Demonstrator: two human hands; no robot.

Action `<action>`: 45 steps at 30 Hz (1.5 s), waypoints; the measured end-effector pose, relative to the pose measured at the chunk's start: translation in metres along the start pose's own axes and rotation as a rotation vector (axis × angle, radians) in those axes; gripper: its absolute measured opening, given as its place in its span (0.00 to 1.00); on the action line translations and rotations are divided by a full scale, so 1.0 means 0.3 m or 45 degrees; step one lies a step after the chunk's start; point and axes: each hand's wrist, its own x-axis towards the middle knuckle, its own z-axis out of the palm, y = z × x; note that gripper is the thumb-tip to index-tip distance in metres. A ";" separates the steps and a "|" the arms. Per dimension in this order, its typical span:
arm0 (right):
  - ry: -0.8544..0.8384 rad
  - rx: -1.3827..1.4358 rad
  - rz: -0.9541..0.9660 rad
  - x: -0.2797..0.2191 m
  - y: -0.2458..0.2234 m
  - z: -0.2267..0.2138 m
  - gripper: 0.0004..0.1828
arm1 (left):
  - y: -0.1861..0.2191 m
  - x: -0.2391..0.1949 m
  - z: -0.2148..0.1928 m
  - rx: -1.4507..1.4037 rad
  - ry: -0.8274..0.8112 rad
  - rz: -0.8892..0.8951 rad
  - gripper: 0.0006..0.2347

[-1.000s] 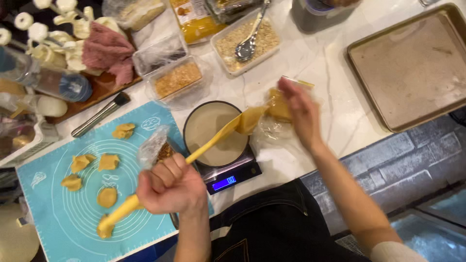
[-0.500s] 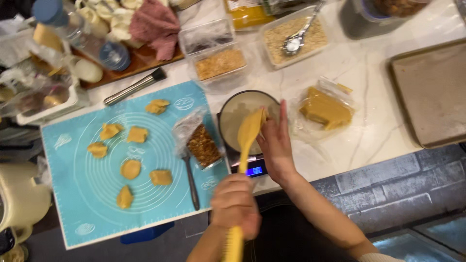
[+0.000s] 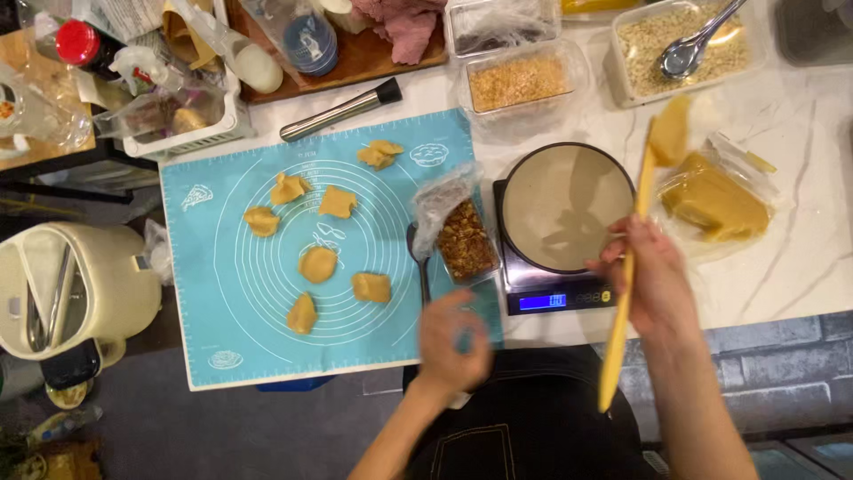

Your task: The person portions a block of dough into individual pieces using a digital scale and a yellow spatula. They weigh each piece, adjust the mass by adding or removing dough, and place the finished portions on a blue silicone mat.

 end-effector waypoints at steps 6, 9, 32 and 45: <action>0.308 -1.030 -0.353 -0.122 -0.037 -0.016 0.15 | -0.232 -0.068 -0.044 0.534 -0.391 -0.786 0.13; 0.365 -1.498 -0.492 -0.166 -0.042 -0.006 0.15 | -0.292 -0.083 0.005 0.605 -0.421 -0.863 0.12; 0.188 -0.712 -0.050 -0.130 0.085 -0.046 0.20 | 0.167 0.198 0.056 0.150 -0.901 -0.391 0.21; 0.491 -1.426 -0.478 -0.180 0.003 0.083 0.18 | 0.158 0.218 0.125 0.115 -0.813 -0.440 0.20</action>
